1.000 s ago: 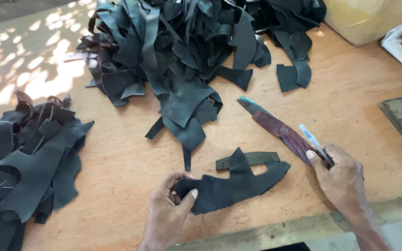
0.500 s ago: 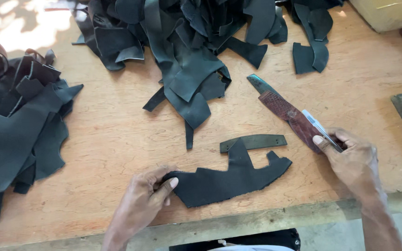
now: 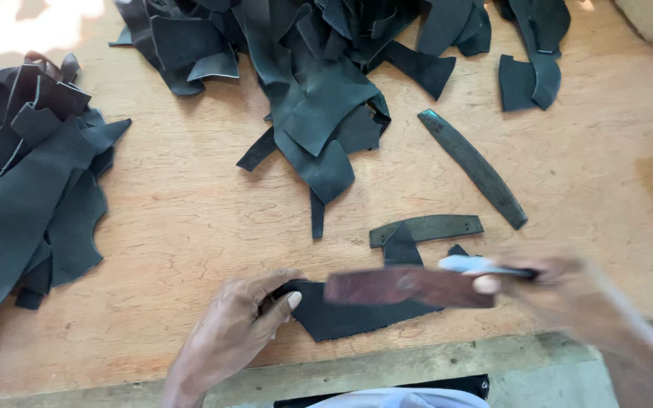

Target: The person traces the outline of a patterned leather piece onto several black leather scraps using a pen on a wooden workbench.

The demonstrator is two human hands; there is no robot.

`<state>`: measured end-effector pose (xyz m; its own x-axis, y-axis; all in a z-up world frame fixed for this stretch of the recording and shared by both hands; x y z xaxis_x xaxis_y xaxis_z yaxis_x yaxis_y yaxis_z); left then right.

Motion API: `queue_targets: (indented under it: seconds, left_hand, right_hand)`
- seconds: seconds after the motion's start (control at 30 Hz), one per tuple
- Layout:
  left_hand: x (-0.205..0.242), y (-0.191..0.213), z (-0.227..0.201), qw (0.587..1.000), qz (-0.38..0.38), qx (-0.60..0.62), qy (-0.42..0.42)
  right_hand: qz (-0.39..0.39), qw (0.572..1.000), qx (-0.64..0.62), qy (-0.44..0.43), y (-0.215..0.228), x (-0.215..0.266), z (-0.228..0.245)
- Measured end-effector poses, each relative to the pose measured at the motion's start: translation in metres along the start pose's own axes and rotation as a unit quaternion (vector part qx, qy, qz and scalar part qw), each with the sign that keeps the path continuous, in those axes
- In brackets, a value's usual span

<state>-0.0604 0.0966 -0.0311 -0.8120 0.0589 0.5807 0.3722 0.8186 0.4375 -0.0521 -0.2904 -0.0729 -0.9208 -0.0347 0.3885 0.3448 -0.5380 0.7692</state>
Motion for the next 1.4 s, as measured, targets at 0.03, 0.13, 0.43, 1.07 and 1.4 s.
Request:
queue_targets:
  seconds: [0.03,0.13,0.43,1.07,1.4]
  left_hand:
    - [0.002,0.0,0.0,0.994,-0.016,-0.005,-0.112]
    - [0.006,-0.002,0.005,0.962,-0.062,-0.023,-0.263]
    - [0.013,-0.002,0.018,0.973,-0.103,0.034,-0.204]
    - [0.019,-0.045,-0.023,0.891,-0.046,0.274,-0.36]
    - [0.012,-0.062,0.002,0.758,-0.105,0.605,-0.219]
  right_hand:
    - [0.061,0.994,0.084,-0.019,-0.005,-0.002,0.017]
    - [0.056,0.997,0.042,0.023,-0.003,-0.004,0.059]
    - [0.093,0.987,0.134,0.006,-0.001,-0.005,0.096]
    - [-0.184,0.907,-0.024,0.378,0.02,0.009,0.127]
    - [0.108,0.974,-0.194,0.055,-0.044,0.014,0.083]
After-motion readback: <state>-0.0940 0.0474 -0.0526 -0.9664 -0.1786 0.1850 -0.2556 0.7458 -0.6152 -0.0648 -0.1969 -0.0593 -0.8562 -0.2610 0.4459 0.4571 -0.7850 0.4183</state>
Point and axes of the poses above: each hand's wrist, its own x-axis away from the middle knuckle, its own y-axis out of the back of the hand, z = x × y, the point moved 1 cm from there along -x, towards the middle knuckle, and after that the axes turned 12 degrees about x, right-handed, at the moved point
